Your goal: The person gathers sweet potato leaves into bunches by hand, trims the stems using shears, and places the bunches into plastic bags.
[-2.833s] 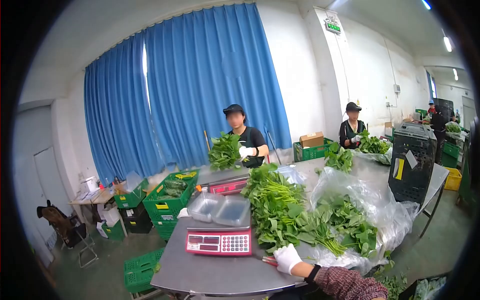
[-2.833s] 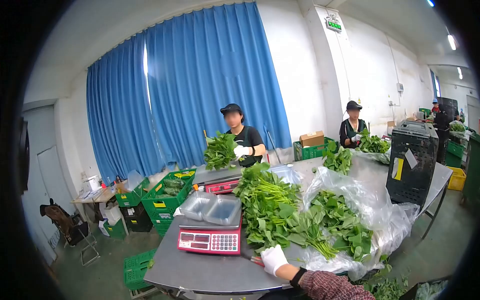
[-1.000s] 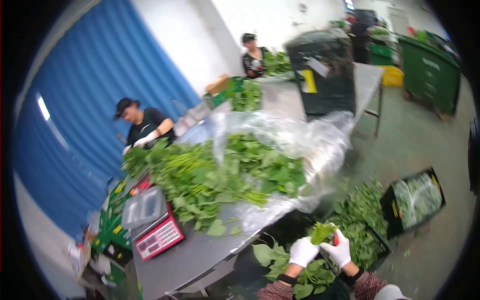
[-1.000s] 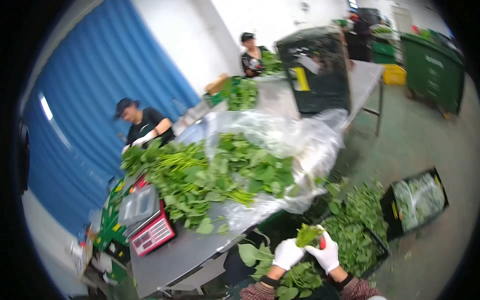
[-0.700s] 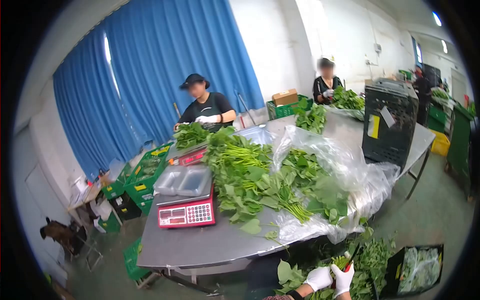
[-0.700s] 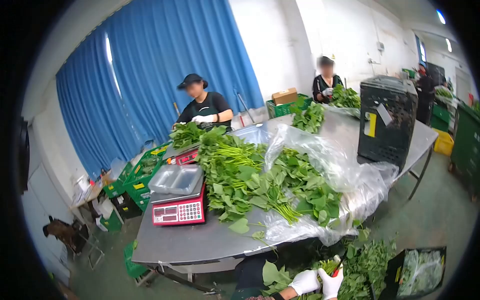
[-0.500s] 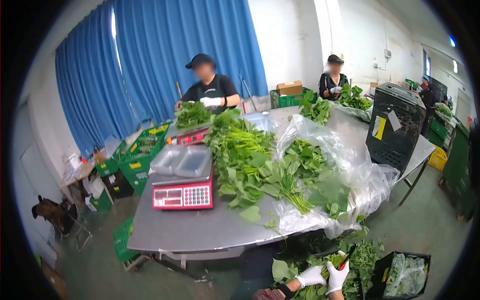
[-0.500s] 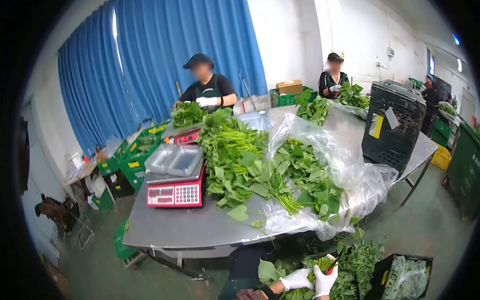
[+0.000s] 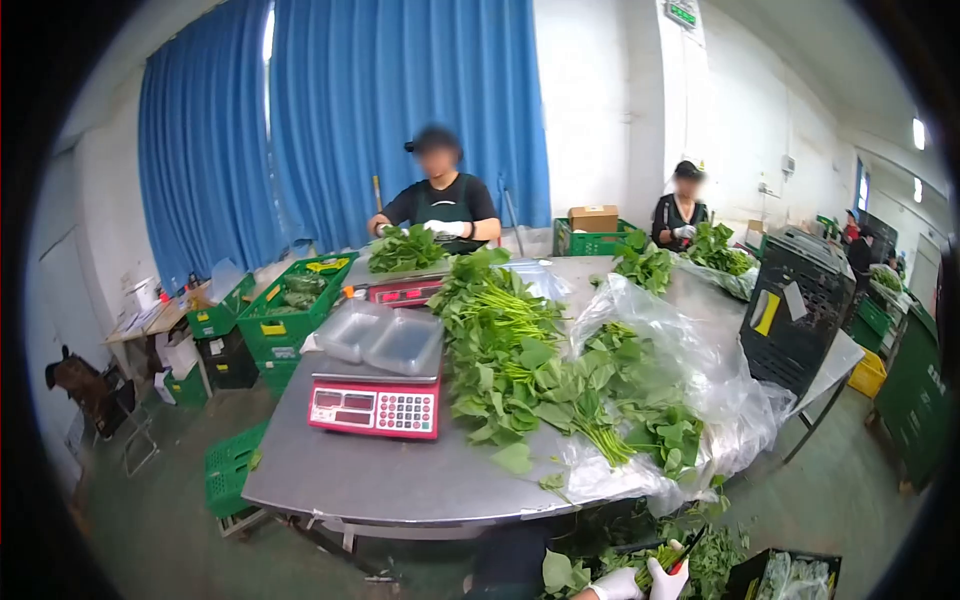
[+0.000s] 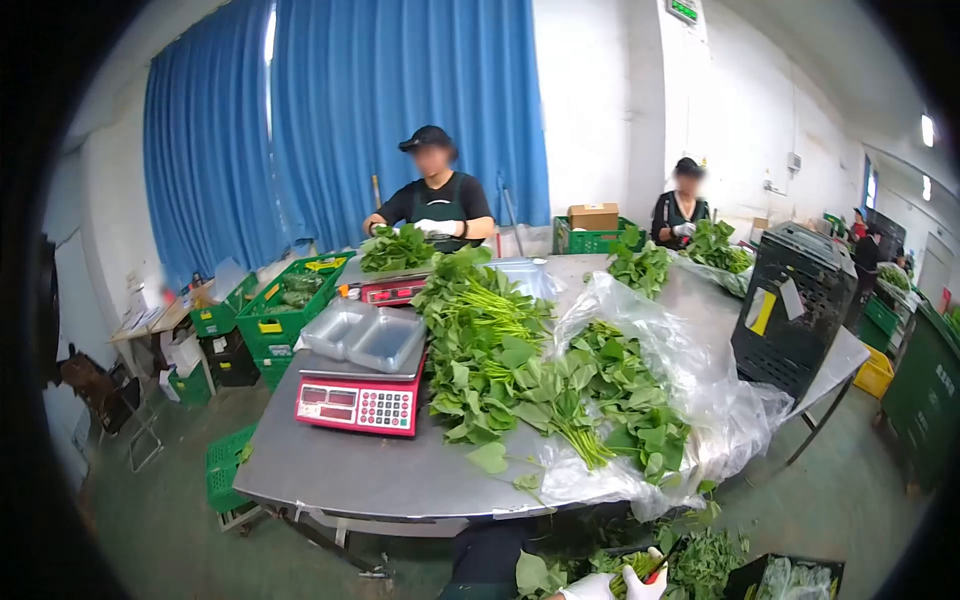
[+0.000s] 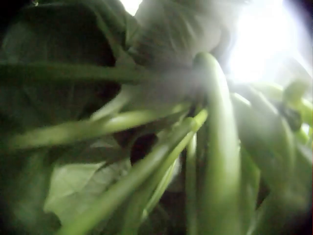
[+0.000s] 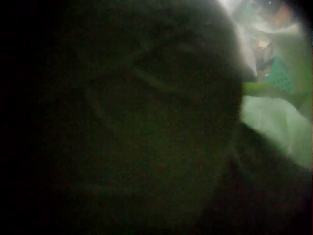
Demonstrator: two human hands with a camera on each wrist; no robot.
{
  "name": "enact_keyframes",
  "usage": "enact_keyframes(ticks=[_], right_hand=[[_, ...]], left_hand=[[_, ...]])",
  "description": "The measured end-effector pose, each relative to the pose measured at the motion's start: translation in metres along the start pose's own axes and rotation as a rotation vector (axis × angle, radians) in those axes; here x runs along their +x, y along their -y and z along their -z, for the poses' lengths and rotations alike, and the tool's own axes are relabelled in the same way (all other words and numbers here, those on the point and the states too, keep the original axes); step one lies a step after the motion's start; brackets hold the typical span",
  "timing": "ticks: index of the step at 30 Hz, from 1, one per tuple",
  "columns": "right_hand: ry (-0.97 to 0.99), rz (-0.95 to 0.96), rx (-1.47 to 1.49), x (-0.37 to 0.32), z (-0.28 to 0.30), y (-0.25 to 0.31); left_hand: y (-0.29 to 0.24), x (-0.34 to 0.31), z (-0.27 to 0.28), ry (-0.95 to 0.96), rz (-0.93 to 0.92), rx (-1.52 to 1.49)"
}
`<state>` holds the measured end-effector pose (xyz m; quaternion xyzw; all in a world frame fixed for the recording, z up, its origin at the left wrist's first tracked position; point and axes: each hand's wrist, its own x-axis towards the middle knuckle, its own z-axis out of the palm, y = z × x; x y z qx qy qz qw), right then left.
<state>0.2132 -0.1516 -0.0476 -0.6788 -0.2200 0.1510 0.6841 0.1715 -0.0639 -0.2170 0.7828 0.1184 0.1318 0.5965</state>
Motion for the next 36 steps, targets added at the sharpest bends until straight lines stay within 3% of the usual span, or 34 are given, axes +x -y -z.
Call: enact_keyframes(ticks=[4,6,8,10,12,15,16,19,21,22,24,25,28,36], right_hand=[[0.058,-0.129,0.113,0.002,0.0,0.002],[0.151,-0.064,0.323,0.018,-0.002,-0.037],[0.241,-0.029,0.292,0.025,0.009,-0.042],[0.318,-0.087,0.234,0.025,0.012,-0.017],[0.242,0.07,-0.039,0.019,0.018,0.002],[0.08,0.155,-0.196,0.013,0.039,0.001],[0.098,0.284,-0.439,0.012,0.047,-0.002],[0.32,0.275,-0.735,0.002,0.048,0.002],[0.35,0.222,-0.788,0.002,0.045,-0.004],[0.344,0.184,-0.824,0.004,0.043,-0.012],[0.304,0.145,-0.847,0.009,0.041,-0.016],[0.272,0.12,-0.871,0.012,0.042,-0.017],[0.315,0.033,-0.837,0.016,0.05,-0.023],[0.267,-0.033,-0.784,0.004,0.069,-0.048]], left_hand=[[-0.028,-0.002,0.018,0.027,0.186,0.045],[-0.06,-0.004,0.031,0.037,0.319,0.076],[-0.1,-0.005,0.057,0.008,0.257,0.103],[-0.118,0.004,0.071,-0.173,0.129,0.172],[-0.129,0.011,0.084,-0.221,0.091,0.166],[-0.122,0.019,0.086,-0.224,0.303,0.138],[-0.119,0.02,0.083,-0.224,0.287,0.184],[-0.114,0.017,0.069,-0.211,0.213,0.292],[-0.11,0.019,0.058,-0.252,0.013,0.29],[-0.109,0.02,0.054,-0.238,0.011,0.291],[-0.133,0.016,0.049,-0.134,0.244,0.664],[-0.122,0.015,0.043,-0.201,0.161,0.678],[-0.137,0.014,0.034,-0.228,0.167,0.702],[-0.132,0.021,0.016,-0.063,0.213,0.764]])
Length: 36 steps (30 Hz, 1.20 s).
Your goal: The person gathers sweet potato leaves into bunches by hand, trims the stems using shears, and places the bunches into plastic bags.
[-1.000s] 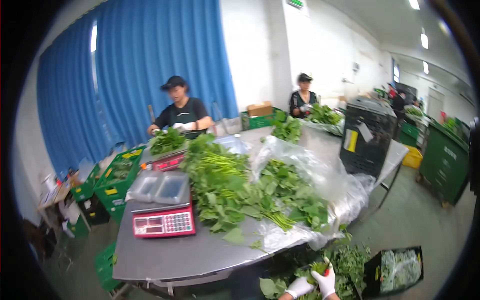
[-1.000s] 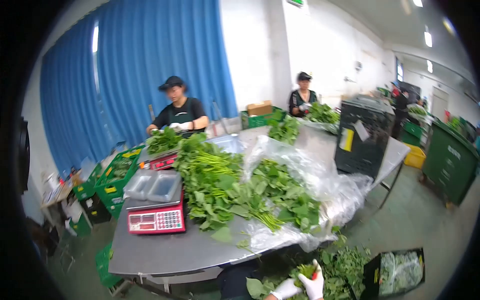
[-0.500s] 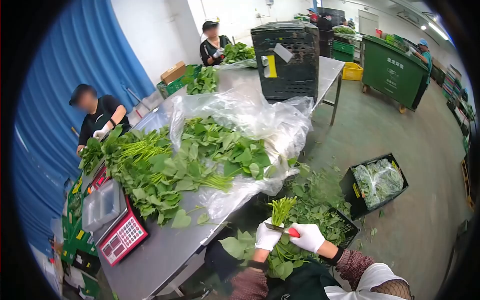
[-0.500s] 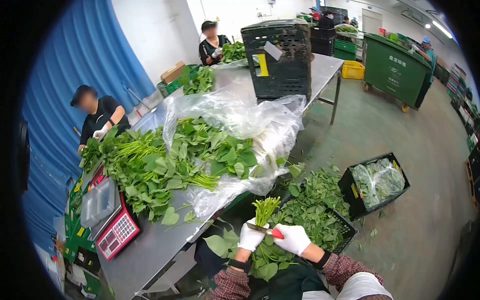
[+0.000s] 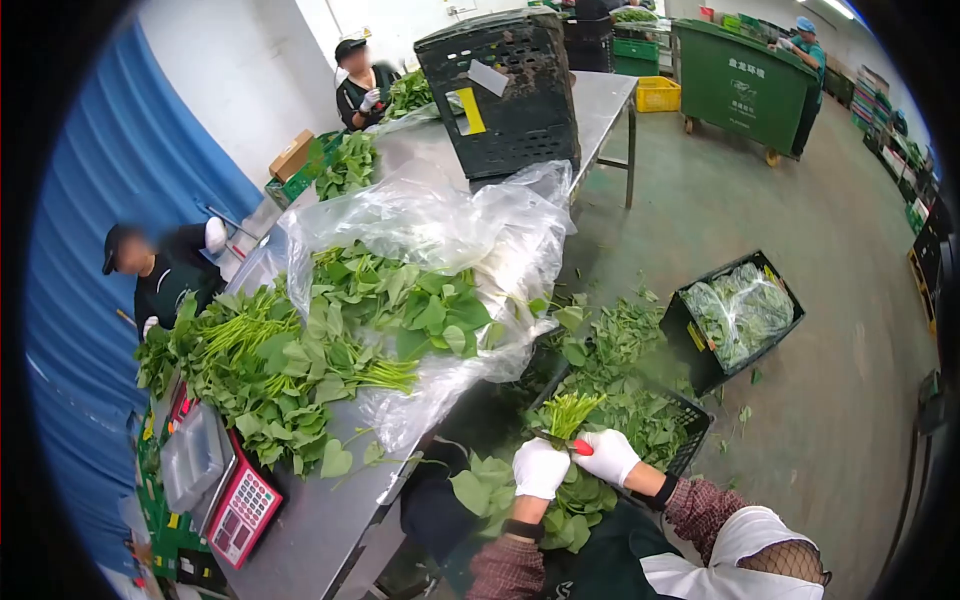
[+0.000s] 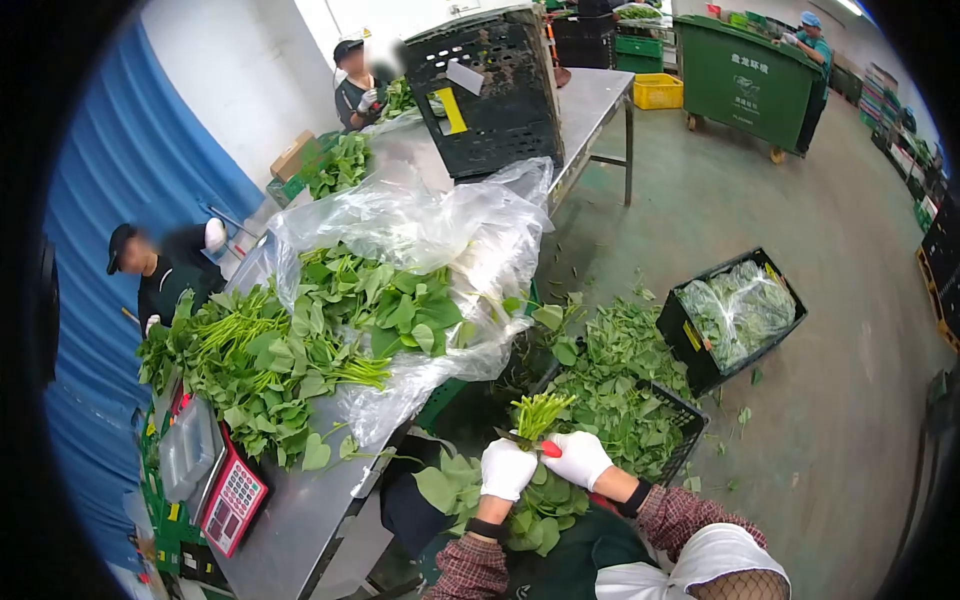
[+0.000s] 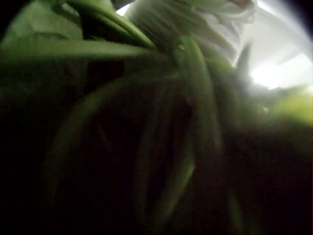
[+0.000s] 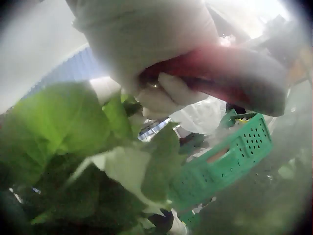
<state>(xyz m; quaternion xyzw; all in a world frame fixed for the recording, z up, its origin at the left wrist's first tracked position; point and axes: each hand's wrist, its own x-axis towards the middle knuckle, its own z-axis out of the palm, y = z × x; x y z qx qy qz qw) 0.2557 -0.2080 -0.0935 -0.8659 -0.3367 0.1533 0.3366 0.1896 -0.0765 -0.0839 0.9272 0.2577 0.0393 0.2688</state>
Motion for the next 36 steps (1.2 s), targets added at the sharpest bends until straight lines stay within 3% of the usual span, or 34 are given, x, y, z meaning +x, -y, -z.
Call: enact_keyframes(ticks=[12,14,15,16,18,20,21,24,25,26,28,29,30,32,34,36], right_hand=[[0.101,-0.021,0.08,-0.001,-0.027,-0.066],[0.2,-0.252,0.299,-0.002,-0.025,-0.088],[0.129,-0.614,0.401,-0.011,-0.047,-0.148],[0.305,-0.634,-0.08,-0.022,-0.028,-0.178],[0.278,-0.51,-0.407,-0.054,-0.022,-0.235],[0.315,-0.732,-0.364,-0.06,0.024,-0.203],[0.32,-0.717,-0.389,-0.057,0.034,-0.194],[-0.068,-0.527,-0.08,-0.026,0.039,-0.173],[-0.082,-0.457,0.042,-0.011,0.036,-0.164],[-0.083,-0.381,0.166,0.008,0.035,-0.144],[-0.003,-0.258,0.229,0.045,0.032,-0.099],[0.059,-0.17,0.303,0.054,0.039,-0.05],[0.116,-0.087,0.377,0.061,0.046,-0.002],[0.2,0.17,0.307,0.069,0.053,0.079],[0.241,0.425,0.282,0.069,0.047,0.137],[0.288,0.672,0.268,0.064,0.039,0.175]], left_hand=[[0.004,-0.001,-0.046,0.121,0.007,0.045],[-0.004,0.0,-0.034,0.115,-0.037,-0.007],[-0.026,-0.006,0.0,0.048,-0.099,-0.153],[-0.036,-0.013,0.026,-0.024,-0.158,-0.289],[-0.041,-0.016,0.059,-0.133,-0.269,-0.39],[-0.032,-0.017,0.078,-0.013,-0.215,-0.562],[-0.022,-0.018,0.079,0.001,-0.239,-0.682],[0.0,-0.034,0.101,0.249,-0.144,-1.283],[0.013,-0.036,0.094,0.24,-0.301,-1.573],[0.018,-0.042,0.1,0.354,-0.416,-1.949],[0.039,-0.049,0.098,0.36,-0.351,-2.195],[0.05,-0.052,0.092,0.286,-0.294,-2.147],[0.057,-0.064,0.099,0.206,-0.228,-1.87],[0.063,-0.09,0.109,0.136,-0.245,-1.719],[0.075,-0.11,0.126,0.111,-0.178,-1.777],[0.097,-0.116,0.137,0.176,-0.231,-2.051]])
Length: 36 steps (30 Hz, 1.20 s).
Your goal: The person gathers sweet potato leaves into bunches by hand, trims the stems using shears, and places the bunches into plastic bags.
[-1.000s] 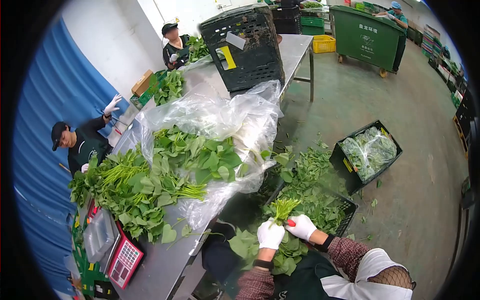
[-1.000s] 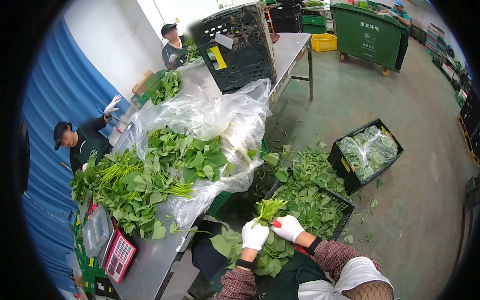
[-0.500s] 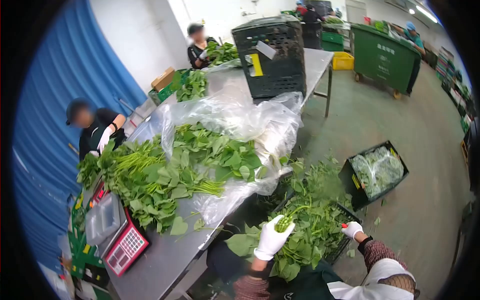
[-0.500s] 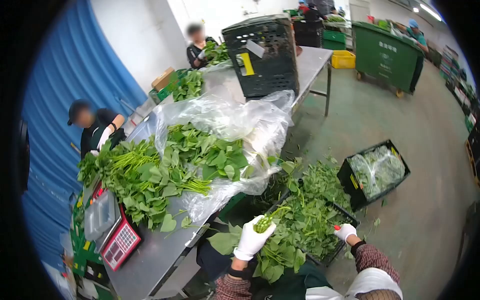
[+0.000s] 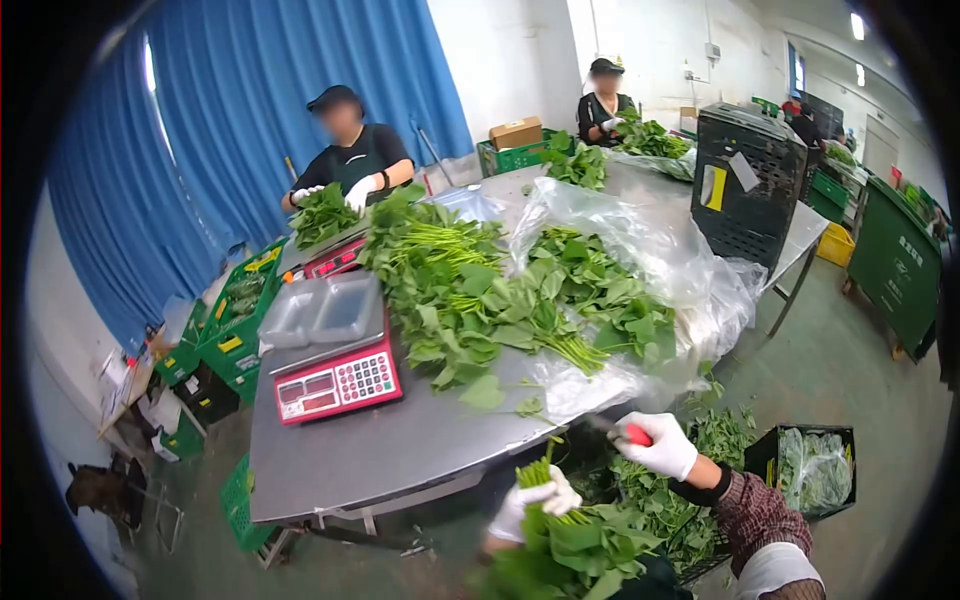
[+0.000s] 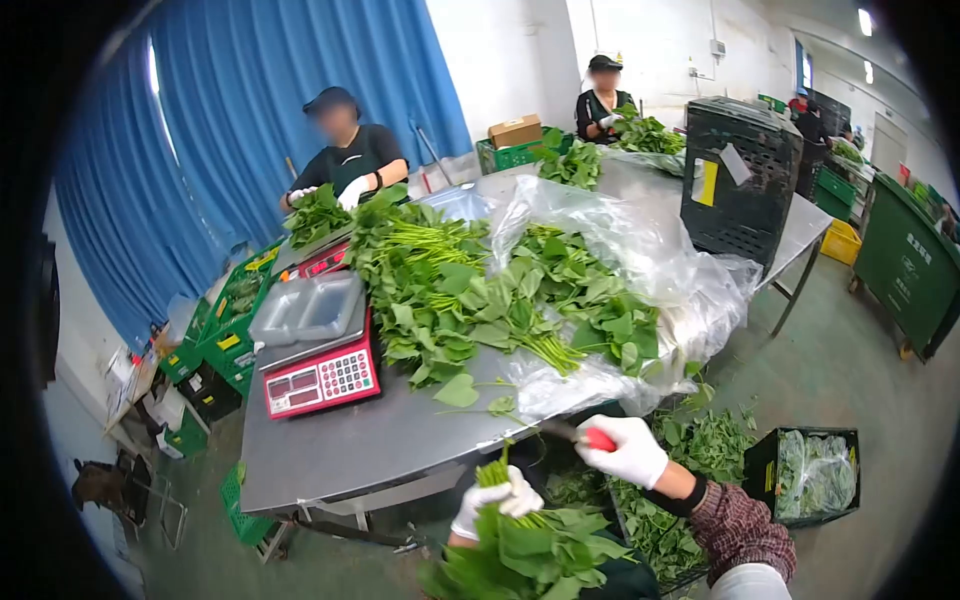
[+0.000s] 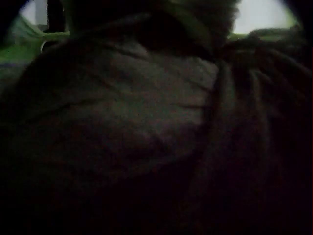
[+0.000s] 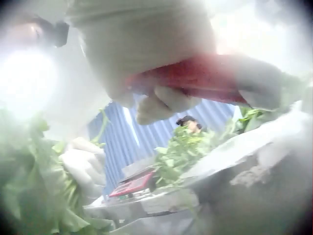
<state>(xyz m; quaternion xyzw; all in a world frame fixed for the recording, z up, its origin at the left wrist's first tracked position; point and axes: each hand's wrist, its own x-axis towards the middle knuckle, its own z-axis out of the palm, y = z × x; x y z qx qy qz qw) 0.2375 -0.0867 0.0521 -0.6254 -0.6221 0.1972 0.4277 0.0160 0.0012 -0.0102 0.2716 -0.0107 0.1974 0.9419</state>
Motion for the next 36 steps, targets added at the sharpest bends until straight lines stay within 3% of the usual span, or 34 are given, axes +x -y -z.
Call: enact_keyframes(ticks=[3,4,6,7,8,10,12,14,16,18,21,23,24,25,27,28,29,32,33,34,35,36], right_hand=[[0.185,0.197,-0.169,0.011,-0.014,0.036],[0.243,0.175,-0.214,0.011,-0.019,0.037],[0.278,0.073,-0.337,0.0,-0.02,0.039],[0.27,0.051,-0.349,-0.007,-0.018,0.035],[0.25,0.068,-0.336,-0.014,-0.016,0.029],[0.207,0.078,-0.313,-0.029,-0.009,0.027],[0.256,-0.022,-0.334,-0.048,-0.002,0.001],[0.22,-0.299,-0.499,-0.055,0.016,-0.033],[0.257,-0.59,-0.486,-0.064,0.038,-0.079],[0.267,-0.454,-0.602,-0.042,0.045,-0.043],[0.272,-0.238,-0.514,0.013,0.024,0.008],[0.355,-0.035,-0.521,0.052,-0.005,0.031],[0.388,0.201,-0.468,0.073,-0.023,0.031],[0.518,0.13,-0.463,0.091,-0.045,0.039],[0.508,0.345,-0.36,0.123,-0.1,0.03],[0.605,0.261,-0.385,0.134,-0.115,0.052],[0.623,0.35,-0.41,0.145,-0.134,0.056],[0.57,0.487,-0.433,0.171,-0.182,0.048],[0.557,0.5,-0.425,0.174,-0.183,0.047],[0.389,0.643,-0.511,0.177,-0.181,0.044],[0.217,0.778,-0.594,0.178,-0.177,0.043],[0.082,0.837,-0.456,0.177,-0.161,0.048]], left_hand=[[-0.02,-0.009,0.004,0.045,-0.002,-0.043],[-0.021,-0.009,0.01,0.06,0.03,-0.105],[-0.015,0.008,0.012,0.279,0.191,0.01],[-0.009,0.011,0.008,0.237,0.241,0.091],[-0.005,0.018,-0.004,0.321,0.269,0.097],[0.013,0.024,-0.007,0.359,0.383,-0.033],[0.024,0.027,-0.013,0.349,0.434,0.024],[0.02,0.018,-0.034,0.468,0.501,0.149],[0.009,0.013,-0.042,0.582,0.313,0.281],[-0.011,0.003,-0.036,0.474,0.219,0.352],[-0.043,-0.024,-0.034,0.268,0.036,0.461],[-0.065,-0.048,-0.039,0.191,0.001,0.544],[-0.075,-0.06,-0.046,0.147,-0.036,0.587],[-0.083,-0.072,-0.05,0.131,-0.075,0.623],[-0.095,-0.095,-0.058,0.038,-0.189,0.763],[-0.099,-0.105,-0.064,-0.033,-0.238,0.831],[-0.103,-0.112,-0.073,-0.069,-0.294,0.854],[-0.111,-0.129,-0.109,-0.408,-0.4,1.109],[-0.115,-0.135,-0.104,-0.408,-0.458,1.23],[-0.12,-0.133,-0.109,-0.408,-0.462,1.245],[-0.128,-0.126,-0.122,-0.361,-0.648,1.586],[-0.133,-0.12,-0.132,-0.301,-0.84,1.917]])
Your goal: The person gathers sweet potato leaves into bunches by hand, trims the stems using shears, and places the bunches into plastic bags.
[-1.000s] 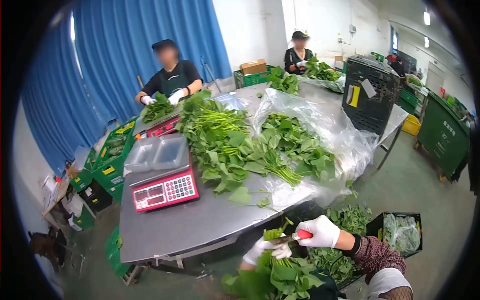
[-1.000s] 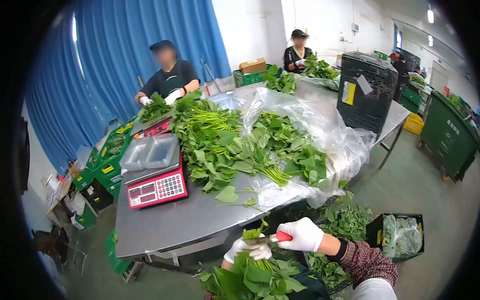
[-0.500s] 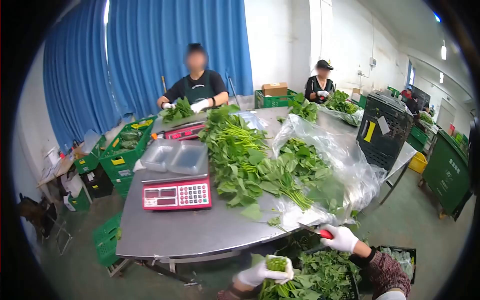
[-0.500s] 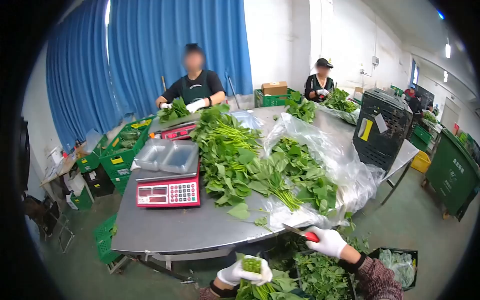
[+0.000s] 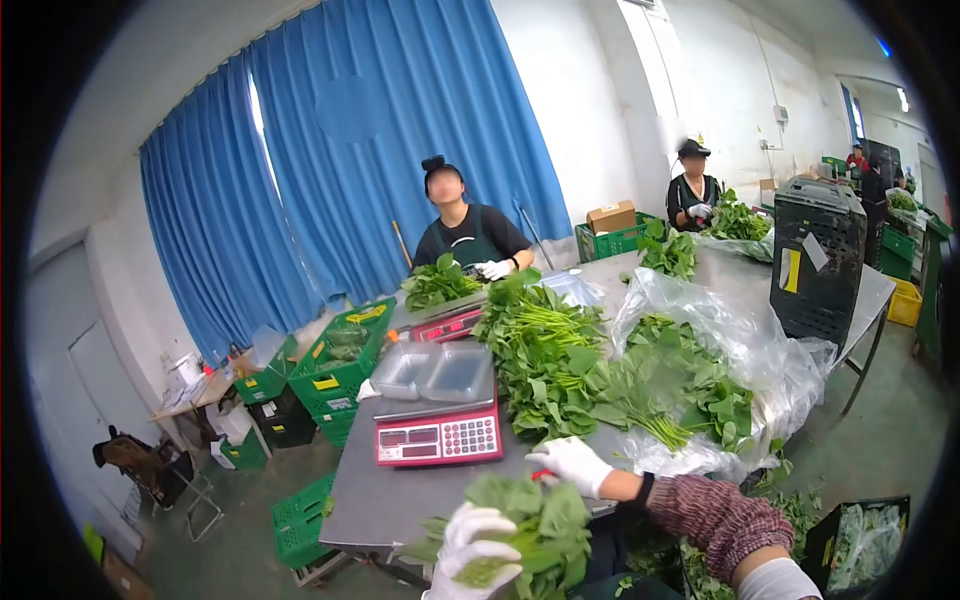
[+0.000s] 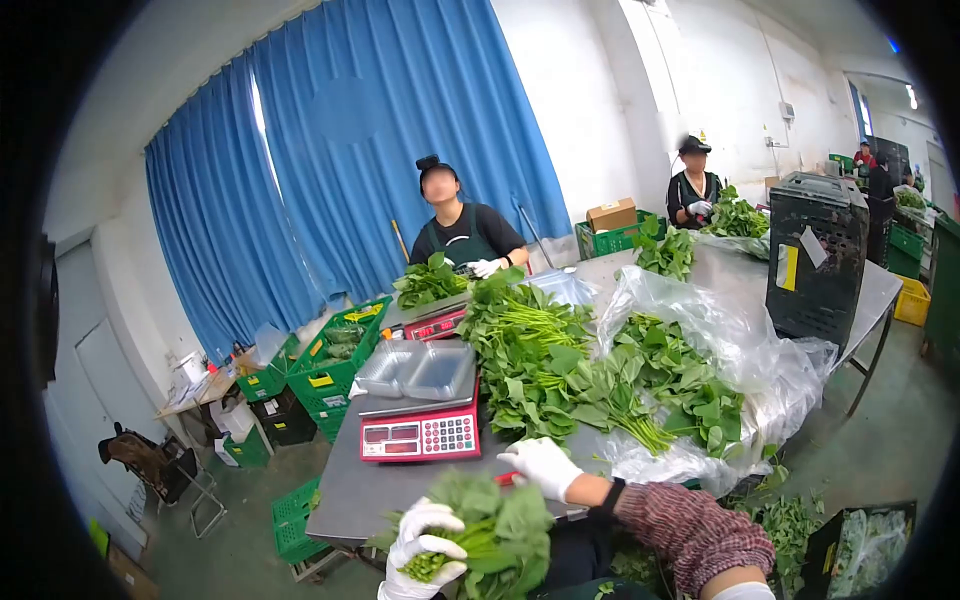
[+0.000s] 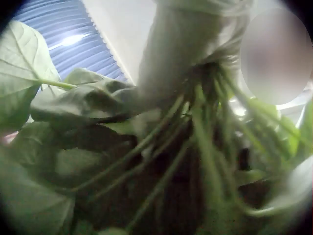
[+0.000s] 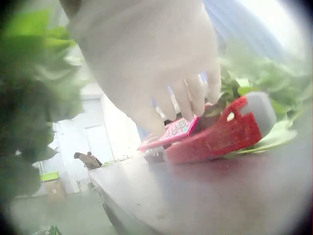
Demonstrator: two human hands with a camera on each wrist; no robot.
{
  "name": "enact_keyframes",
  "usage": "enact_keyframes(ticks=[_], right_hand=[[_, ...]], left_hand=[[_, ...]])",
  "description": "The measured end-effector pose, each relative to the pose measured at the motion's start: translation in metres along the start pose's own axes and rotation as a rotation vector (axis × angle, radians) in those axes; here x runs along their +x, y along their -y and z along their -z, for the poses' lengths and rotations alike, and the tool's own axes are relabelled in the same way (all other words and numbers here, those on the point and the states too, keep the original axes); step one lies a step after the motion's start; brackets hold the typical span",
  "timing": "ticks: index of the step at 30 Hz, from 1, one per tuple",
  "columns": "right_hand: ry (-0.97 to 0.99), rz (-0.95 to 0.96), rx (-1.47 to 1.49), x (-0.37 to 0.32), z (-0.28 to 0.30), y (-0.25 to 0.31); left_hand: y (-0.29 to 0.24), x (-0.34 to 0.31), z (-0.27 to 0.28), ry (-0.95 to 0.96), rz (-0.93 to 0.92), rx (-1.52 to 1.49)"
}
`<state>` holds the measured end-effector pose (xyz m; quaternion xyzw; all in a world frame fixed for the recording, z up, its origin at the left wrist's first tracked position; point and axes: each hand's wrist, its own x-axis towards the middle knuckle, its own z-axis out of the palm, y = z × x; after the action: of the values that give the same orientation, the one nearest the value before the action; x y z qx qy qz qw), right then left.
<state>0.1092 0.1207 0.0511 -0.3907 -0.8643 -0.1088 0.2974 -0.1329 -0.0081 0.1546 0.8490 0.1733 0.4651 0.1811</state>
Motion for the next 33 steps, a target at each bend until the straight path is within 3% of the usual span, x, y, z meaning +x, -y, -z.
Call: enact_keyframes(ticks=[2,4,6,8,10,12,13,14,18,20,21,22,24,25,26,28,29,30,31,33], right_hand=[[-0.129,-0.133,0.154,-0.01,0.045,0.003],[-0.134,-0.456,0.504,-0.028,0.097,0.017],[0.121,-0.668,1.048,-0.055,0.132,0.019],[0.438,-0.652,1.3,-0.072,0.153,0.027],[0.55,-0.617,1.623,-0.1,0.127,0.033],[0.519,-0.67,1.927,-0.115,0.112,0.047],[0.518,-0.881,1.918,-0.121,0.112,0.052],[0.461,-0.478,2.265,-0.137,0.087,0.043],[0.464,-0.596,2.18,-0.15,0.083,0.04],[0.411,-0.422,1.979,-0.142,0.085,0.045],[0.454,-0.578,1.933,-0.138,0.089,0.047],[0.458,-0.57,1.933,-0.135,0.094,0.05],[0.385,-0.779,2.038,-0.129,0.103,0.053],[0.346,-0.831,2.137,-0.154,0.055,0.037],[0.166,-0.608,2.266,-0.164,0.029,0.032],[0.101,-0.464,1.557,-0.177,0.019,0.018],[0.046,-0.594,1.785,-0.155,0.059,0.031],[0.183,-0.563,1.34,-0.158,0.068,0.022],[0.179,-0.565,1.329,-0.159,0.069,0.018],[0.117,-0.576,1.288,-0.168,0.067,0.016]], left_hand=[[0.0,0.01,-0.013,-0.11,-0.072,0.482],[0.016,0.007,-0.031,-0.142,-0.088,0.77],[0.027,0.013,-0.051,-0.209,-0.247,0.916],[0.029,0.019,-0.071,-0.195,-0.395,1.005],[0.026,0.023,-0.091,-0.136,-0.524,1.047],[0.024,0.025,-0.112,-0.154,-0.676,1.024],[0.022,0.024,-0.118,-0.071,-0.753,0.993],[0.022,0.019,-0.129,-0.084,-0.784,0.992],[0.021,0.012,-0.145,-0.002,-0.917,0.977],[0.023,0.01,-0.142,0.128,-0.886,1.009],[0.024,0.01,-0.141,0.185,-0.868,1.027],[0.026,0.01,-0.142,0.185,-0.867,1.036],[0.028,0.011,-0.144,0.23,-0.849,1.114],[0.03,0.012,-0.144,0.225,-0.851,1.12],[0.031,0.012,-0.144,0.232,-0.804,1.091],[0.038,0.003,-0.143,0.229,-0.766,1.063],[0.045,-0.008,-0.141,0.453,-0.623,1.008],[0.053,-0.017,-0.142,0.67,-0.475,0.941],[0.031,0.008,-0.143,0.492,-0.072,0.332],[0.033,0.006,-0.14,0.456,-0.321,0.454]])
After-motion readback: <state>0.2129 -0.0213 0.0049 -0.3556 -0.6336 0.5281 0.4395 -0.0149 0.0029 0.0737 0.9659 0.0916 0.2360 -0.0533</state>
